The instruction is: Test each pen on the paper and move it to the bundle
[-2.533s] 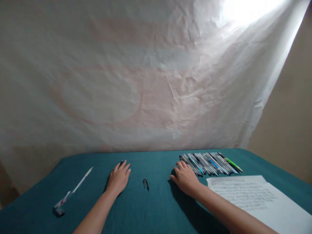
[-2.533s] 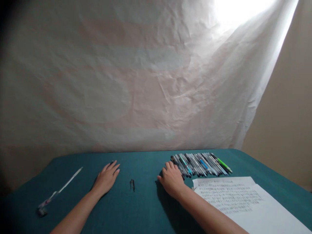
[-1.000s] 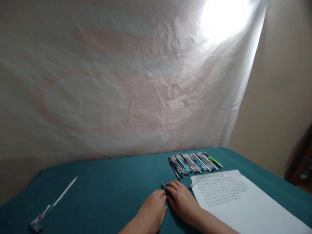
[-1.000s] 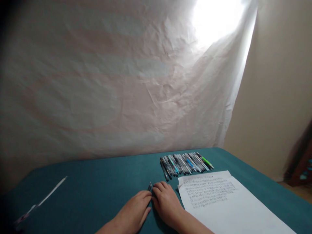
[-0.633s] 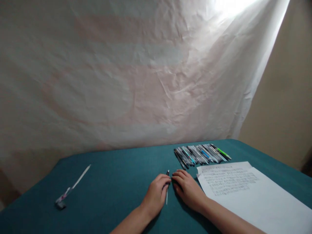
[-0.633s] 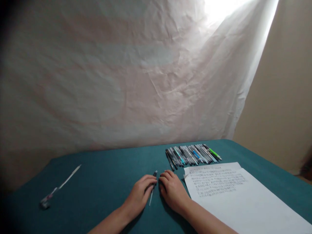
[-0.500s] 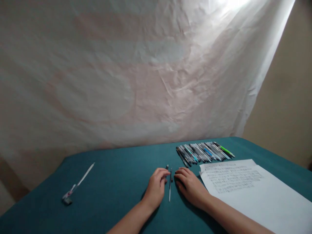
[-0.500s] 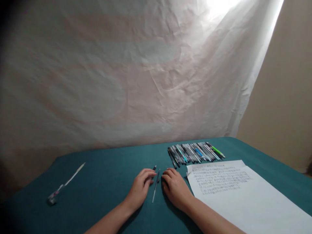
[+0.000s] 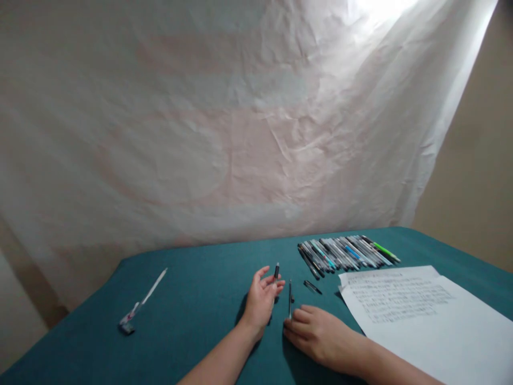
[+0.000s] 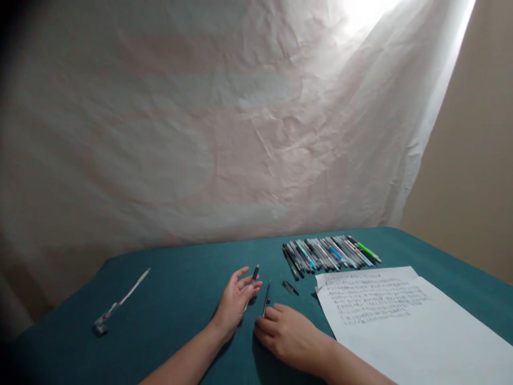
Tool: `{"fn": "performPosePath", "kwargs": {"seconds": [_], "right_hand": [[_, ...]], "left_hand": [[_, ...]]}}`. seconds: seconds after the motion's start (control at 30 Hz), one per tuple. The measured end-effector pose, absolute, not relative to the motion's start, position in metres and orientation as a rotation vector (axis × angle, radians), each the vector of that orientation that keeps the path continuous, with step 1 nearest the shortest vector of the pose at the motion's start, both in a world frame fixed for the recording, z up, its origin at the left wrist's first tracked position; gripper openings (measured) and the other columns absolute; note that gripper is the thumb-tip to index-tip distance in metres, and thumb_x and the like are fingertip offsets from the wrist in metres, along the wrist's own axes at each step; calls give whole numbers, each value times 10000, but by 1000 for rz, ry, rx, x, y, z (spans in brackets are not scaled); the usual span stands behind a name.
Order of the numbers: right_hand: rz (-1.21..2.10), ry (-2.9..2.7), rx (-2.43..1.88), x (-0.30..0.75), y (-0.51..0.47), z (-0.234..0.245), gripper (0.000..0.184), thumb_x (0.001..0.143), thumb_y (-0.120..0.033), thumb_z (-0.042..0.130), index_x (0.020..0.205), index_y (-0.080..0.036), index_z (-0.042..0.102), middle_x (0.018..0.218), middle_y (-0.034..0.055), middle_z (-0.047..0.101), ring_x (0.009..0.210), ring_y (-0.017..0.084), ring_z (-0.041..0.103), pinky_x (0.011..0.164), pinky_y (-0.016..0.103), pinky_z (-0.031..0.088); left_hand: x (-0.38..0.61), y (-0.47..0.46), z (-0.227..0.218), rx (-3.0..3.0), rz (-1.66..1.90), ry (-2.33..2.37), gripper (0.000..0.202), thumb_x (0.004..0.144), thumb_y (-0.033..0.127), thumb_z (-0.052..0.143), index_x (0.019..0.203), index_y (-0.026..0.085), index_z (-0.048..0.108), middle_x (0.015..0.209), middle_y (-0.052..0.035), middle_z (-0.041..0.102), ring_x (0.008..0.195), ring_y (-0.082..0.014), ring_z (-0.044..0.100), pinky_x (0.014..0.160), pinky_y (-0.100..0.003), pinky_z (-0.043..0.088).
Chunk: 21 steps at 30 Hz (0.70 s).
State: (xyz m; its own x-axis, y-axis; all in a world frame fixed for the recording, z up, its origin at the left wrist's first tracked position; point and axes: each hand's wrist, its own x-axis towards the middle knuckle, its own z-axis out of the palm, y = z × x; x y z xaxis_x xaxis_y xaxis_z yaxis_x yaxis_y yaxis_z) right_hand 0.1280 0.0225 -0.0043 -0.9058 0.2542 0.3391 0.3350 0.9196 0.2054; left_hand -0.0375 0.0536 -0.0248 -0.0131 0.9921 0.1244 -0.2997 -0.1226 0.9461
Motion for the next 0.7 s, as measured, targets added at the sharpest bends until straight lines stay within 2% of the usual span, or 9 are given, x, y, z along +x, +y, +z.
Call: {"fn": "performPosePath", "kwargs": {"seconds": [0.13, 0.3, 0.4, 0.53, 0.6, 0.7], "right_hand": [[-458, -2826, -335, 123, 12, -1, 182, 875, -168, 436, 768, -144, 581, 730, 39, 591, 678, 159, 464, 577, 310, 302], [-468, -2800, -287, 123, 13, -2, 188, 874, -158, 435, 733, -149, 560, 718, 30, 571, 666, 154, 451, 583, 311, 282], [-438, -2764, -263, 123, 13, -2, 183, 886, -160, 418, 773, -153, 562, 741, 34, 577, 671, 149, 455, 604, 306, 292], [-397, -2726, -324, 125, 13, -2, 165, 899, -178, 406, 865, -168, 566, 730, 28, 578, 667, 144, 465, 613, 294, 301], [-374, -2677, -442, 129, 18, -5, 157, 901, -195, 410, 932, -181, 563, 746, 25, 581, 673, 144, 473, 614, 290, 308], [-358, -2581, -658, 136, 30, -11, 170, 897, -197, 424, 1006, -180, 554, 827, 36, 594, 725, 150, 496, 641, 283, 334]], "left_hand": [[-38, 54, -25, 843, 1470, 857, 392, 709, 74, 617, 1059, 174, 471, 920, -50, 563, 830, -148, 610, 838, -326, 455], [-41, 56, -21, 689, 1483, 778, 251, 736, 82, 603, 971, 154, 552, 790, -15, 544, 737, -111, 588, 828, -337, 470], [-43, 56, -19, 680, 1478, 768, 210, 765, 156, 594, 970, 152, 554, 784, -23, 550, 708, -115, 577, 746, -314, 498], [-44, 55, -20, 712, 1443, 833, 245, 763, 236, 604, 989, 150, 563, 769, -17, 542, 642, -97, 548, 604, -236, 493], [-45, 56, -20, 758, 1414, 875, 282, 754, 275, 614, 1002, 148, 568, 754, -11, 534, 595, -77, 521, 515, -182, 453], [-45, 56, -18, 842, 1358, 896, 327, 749, 342, 610, 1008, 146, 570, 716, 9, 511, 491, -38, 443, 378, -124, 319]]}}
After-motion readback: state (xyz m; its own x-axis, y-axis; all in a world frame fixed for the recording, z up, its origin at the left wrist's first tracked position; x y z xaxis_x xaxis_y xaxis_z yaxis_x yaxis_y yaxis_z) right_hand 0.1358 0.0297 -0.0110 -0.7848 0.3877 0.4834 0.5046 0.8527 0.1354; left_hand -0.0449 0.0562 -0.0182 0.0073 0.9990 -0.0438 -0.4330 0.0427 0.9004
